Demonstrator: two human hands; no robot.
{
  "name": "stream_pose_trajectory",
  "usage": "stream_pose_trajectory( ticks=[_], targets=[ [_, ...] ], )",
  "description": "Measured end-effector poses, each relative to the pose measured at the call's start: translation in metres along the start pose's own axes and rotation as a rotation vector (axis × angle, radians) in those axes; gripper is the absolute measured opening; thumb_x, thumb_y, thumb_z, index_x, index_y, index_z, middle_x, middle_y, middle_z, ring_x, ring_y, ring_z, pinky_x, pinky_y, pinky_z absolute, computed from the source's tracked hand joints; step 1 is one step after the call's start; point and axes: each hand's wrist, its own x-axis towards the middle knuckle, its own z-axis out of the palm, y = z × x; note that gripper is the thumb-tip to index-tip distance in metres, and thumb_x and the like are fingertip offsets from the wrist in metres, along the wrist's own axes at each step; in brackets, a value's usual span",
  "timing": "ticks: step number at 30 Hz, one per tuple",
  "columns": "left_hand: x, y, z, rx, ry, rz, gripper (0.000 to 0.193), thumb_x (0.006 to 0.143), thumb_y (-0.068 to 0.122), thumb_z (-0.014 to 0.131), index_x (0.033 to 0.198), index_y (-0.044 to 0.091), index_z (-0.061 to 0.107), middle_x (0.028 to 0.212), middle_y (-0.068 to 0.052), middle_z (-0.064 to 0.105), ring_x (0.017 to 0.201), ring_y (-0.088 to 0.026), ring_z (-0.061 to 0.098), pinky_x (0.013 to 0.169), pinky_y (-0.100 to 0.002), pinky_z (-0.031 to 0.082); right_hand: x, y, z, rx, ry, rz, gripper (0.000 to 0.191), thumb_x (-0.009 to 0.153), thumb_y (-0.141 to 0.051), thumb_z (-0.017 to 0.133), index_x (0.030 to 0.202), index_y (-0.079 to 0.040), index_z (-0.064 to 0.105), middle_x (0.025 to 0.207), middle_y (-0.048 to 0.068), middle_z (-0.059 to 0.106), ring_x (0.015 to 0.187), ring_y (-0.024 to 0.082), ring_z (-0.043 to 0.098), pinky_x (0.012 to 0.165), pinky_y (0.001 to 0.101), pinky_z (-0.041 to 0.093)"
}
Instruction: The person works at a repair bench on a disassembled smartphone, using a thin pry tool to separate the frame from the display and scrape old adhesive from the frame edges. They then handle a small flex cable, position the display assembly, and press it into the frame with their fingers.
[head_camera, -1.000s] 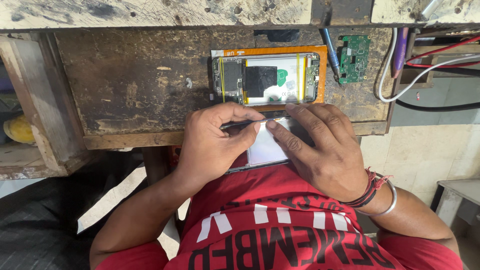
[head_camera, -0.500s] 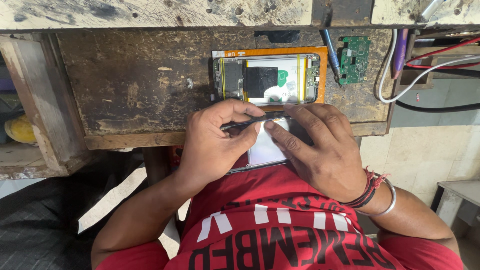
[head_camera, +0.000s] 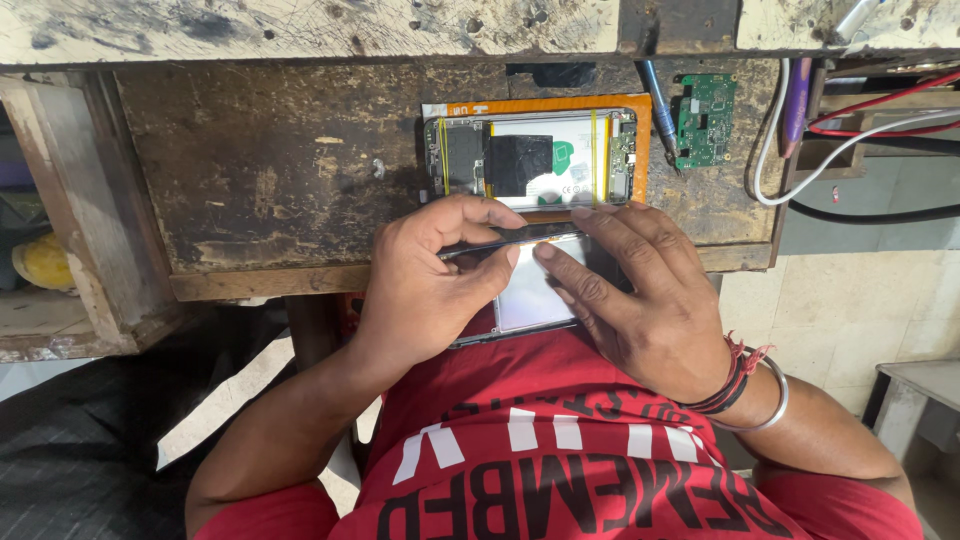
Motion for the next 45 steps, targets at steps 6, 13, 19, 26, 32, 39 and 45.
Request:
stream_pose_trajectory(
  ticks=[6, 13, 19, 26, 32, 39, 45],
  targets=[
    [0.0001, -0.0009, 0.0001, -0.017, -0.01, -0.025, 0.019, 0.094, 0.005, 0.075, 0.112, 0.001, 0.071, 0.088, -0.003, 0.079, 0.079, -0.002, 0.069, 0.067, -0.02, 0.058, 0.0001, 0.0006, 0.0002, -0.003, -0.003, -0.001, 0.046, 0.084, -0.016, 0.086, 0.128, -0.017, 0.074, 0.133, 0.014, 0.062, 0.122, 0.035, 0.06, 0.105, 0.0461, 0.053],
    [0.0002, -0.0008, -0.0009, -0.037, -0.03, -0.02, 0.017, 0.094, 0.004, 0.074, 0.111, 0.001, 0.069, 0.087, -0.003, 0.079, 0.079, -0.002, 0.069, 0.069, -0.02, 0.057, 0.0005, 0.0004, 0.0001, 0.021, -0.011, 0.006, 0.046, 0.084, -0.016, 0.086, 0.129, -0.019, 0.073, 0.133, 0.013, 0.061, 0.121, 0.035, 0.061, 0.103, 0.0451, 0.053],
    [0.0006, -0.0013, -0.0016, -0.026, -0.039, 0.001, 0.017, 0.094, 0.003, 0.074, 0.11, 0.001, 0.068, 0.087, -0.003, 0.079, 0.08, -0.002, 0.069, 0.071, -0.02, 0.057, 0.0024, 0.0001, -0.0008, 0.04, -0.019, 0.017, 0.046, 0.084, -0.017, 0.086, 0.128, -0.02, 0.073, 0.132, 0.013, 0.061, 0.119, 0.034, 0.061, 0.1, 0.0444, 0.053],
    [0.0011, -0.0022, -0.0027, -0.029, -0.061, 0.018, 0.02, 0.094, 0.003, 0.074, 0.114, 0.001, 0.068, 0.091, -0.004, 0.078, 0.084, -0.002, 0.069, 0.071, -0.02, 0.058, 0.0029, 0.0003, -0.0005, 0.053, -0.022, 0.033, 0.045, 0.085, -0.016, 0.085, 0.129, -0.021, 0.073, 0.132, 0.011, 0.062, 0.119, 0.033, 0.061, 0.1, 0.0432, 0.054],
    [0.0002, -0.0017, -0.0052, -0.058, -0.096, -0.016, 0.024, 0.094, 0.001, 0.073, 0.116, 0.002, 0.066, 0.095, -0.004, 0.079, 0.082, -0.001, 0.066, 0.066, -0.019, 0.053, 0.0021, 0.0002, -0.0012, 0.049, -0.029, 0.039, 0.046, 0.084, -0.017, 0.085, 0.128, -0.022, 0.074, 0.132, 0.011, 0.062, 0.118, 0.033, 0.061, 0.099, 0.0432, 0.054],
    [-0.0002, 0.0, -0.007, -0.094, -0.123, -0.08, 0.027, 0.092, -0.001, 0.072, 0.118, 0.002, 0.065, 0.099, -0.004, 0.078, 0.083, -0.001, 0.064, 0.067, -0.019, 0.051, 0.002, -0.0001, -0.0027, 0.065, -0.028, 0.052, 0.045, 0.083, -0.017, 0.086, 0.127, -0.022, 0.074, 0.131, 0.011, 0.063, 0.117, 0.033, 0.062, 0.098, 0.0426, 0.054],
    [0.0004, 0.0003, -0.0069, -0.11, -0.131, -0.052, 0.029, 0.093, 0.0, 0.072, 0.121, 0.002, 0.063, 0.104, -0.005, 0.078, 0.09, -0.002, 0.068, 0.071, -0.02, 0.054, 0.0016, 0.0012, -0.0039, 0.062, -0.043, 0.045, 0.048, 0.082, -0.016, 0.085, 0.128, -0.021, 0.074, 0.132, 0.012, 0.063, 0.117, 0.033, 0.062, 0.099, 0.043, 0.054]
  ],
)
